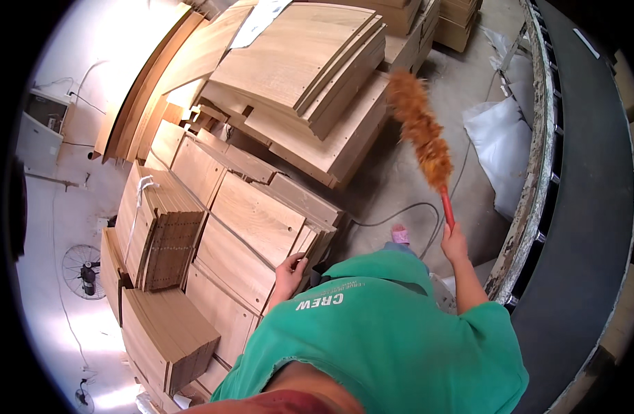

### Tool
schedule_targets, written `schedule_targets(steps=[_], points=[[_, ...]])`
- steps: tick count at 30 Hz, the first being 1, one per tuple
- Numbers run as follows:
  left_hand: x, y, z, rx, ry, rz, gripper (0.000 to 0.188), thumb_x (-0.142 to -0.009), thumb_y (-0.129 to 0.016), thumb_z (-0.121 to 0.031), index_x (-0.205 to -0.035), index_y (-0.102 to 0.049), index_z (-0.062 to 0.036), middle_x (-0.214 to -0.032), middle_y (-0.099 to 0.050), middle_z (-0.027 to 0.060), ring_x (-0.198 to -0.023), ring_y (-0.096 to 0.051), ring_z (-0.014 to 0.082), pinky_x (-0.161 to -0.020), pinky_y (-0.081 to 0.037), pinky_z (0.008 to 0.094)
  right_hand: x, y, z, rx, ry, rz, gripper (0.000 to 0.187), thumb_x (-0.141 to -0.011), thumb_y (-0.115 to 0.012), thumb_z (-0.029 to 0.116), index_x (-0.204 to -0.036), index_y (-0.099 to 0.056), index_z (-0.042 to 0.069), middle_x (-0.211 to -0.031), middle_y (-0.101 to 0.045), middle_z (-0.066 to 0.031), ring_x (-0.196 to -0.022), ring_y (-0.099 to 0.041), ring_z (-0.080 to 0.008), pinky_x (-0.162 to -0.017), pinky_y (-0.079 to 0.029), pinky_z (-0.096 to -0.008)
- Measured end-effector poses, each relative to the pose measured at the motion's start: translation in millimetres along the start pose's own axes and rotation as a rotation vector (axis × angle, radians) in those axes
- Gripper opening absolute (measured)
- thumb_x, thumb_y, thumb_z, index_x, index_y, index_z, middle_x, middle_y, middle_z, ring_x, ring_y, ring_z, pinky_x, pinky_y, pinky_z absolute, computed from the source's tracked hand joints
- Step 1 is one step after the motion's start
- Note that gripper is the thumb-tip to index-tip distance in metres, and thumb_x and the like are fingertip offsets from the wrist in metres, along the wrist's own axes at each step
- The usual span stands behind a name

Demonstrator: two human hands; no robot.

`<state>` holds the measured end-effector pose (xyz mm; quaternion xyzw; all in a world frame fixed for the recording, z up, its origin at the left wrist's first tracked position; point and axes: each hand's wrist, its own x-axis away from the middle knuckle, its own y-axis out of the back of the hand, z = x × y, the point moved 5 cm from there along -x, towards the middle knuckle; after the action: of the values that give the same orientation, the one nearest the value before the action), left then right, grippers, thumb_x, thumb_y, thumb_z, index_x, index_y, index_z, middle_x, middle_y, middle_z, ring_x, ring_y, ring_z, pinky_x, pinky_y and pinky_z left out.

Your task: The person uses a feather duster to clean dust off stacks of wooden boards, walking around a conveyor belt and handling a rope to move aside while dusting different sections of the warehouse.

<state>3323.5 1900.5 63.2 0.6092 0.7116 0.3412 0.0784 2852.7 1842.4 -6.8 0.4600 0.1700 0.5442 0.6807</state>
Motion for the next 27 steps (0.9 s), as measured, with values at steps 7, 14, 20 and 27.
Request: schedule_targets(steps=[7, 14, 20, 27], points=[[4.1, -6.7, -24.9, -0.008, -0.038, -0.035, 0.027, -0.081, -0.065, -0.017, -0.103, -0.063, -0.0007, -0.087, -0.065, 0.0167, -0.077, -0.064, 0.0218, -0.068, -0.05, 0.0295, -125.1, 41.7, 55.3, -0.049, 0.067, -0.231, 0.044, -0.093, -0.036, 0.041, -0.092, -0.055, 0.002, -0.081, -0.059, -0.0277, -0.08, -0.056, -0.0462, -0.068, -0.043, -0.052], [38.3, -16.3, -9.4, 0.005, 0.129, -0.133, 0.026, -0.081, -0.065, -0.018, -0.101, -0.064, -0.0014, -0.079, -0.066, 0.0145, -0.071, -0.064, 0.0194, -0.066, -0.049, 0.0287, -260.9, 111.0, 111.4, -0.171, 0.384, -0.234, 0.05, -0.091, -0.04, 0.047, -0.086, -0.061, 0.002, -0.076, -0.059, -0.0238, -0.074, -0.057, -0.0431, -0.066, -0.044, -0.0448], [58.5, -34.0, 20.9, 0.011, 0.247, -0.266, 0.027, -0.08, -0.067, -0.02, -0.1, -0.065, -0.0021, -0.078, -0.066, 0.0137, -0.068, -0.063, 0.0171, -0.064, -0.049, 0.0273, -388.6, 180.1, 229.1, 0.185, 0.522, -0.145, 0.054, -0.085, -0.047, 0.053, -0.085, -0.065, 0.002, -0.079, -0.062, -0.0211, -0.079, -0.06, -0.0376, -0.069, -0.046, -0.0419], [60.0, -72.0, -11.0, 0.038, 0.293, -0.187, 0.024, -0.08, -0.064, -0.013, -0.102, -0.064, -0.0013, -0.076, -0.066, 0.0129, -0.066, -0.061, 0.0127, -0.062, -0.049, 0.0265, -485.8, 144.2, 351.5, 0.222, 0.568, -0.083, 0.043, -0.085, -0.051, 0.047, -0.115, -0.056, 0.018, -0.111, -0.06, -0.01, -0.105, -0.056, -0.027, -0.085, -0.045, -0.0393]])
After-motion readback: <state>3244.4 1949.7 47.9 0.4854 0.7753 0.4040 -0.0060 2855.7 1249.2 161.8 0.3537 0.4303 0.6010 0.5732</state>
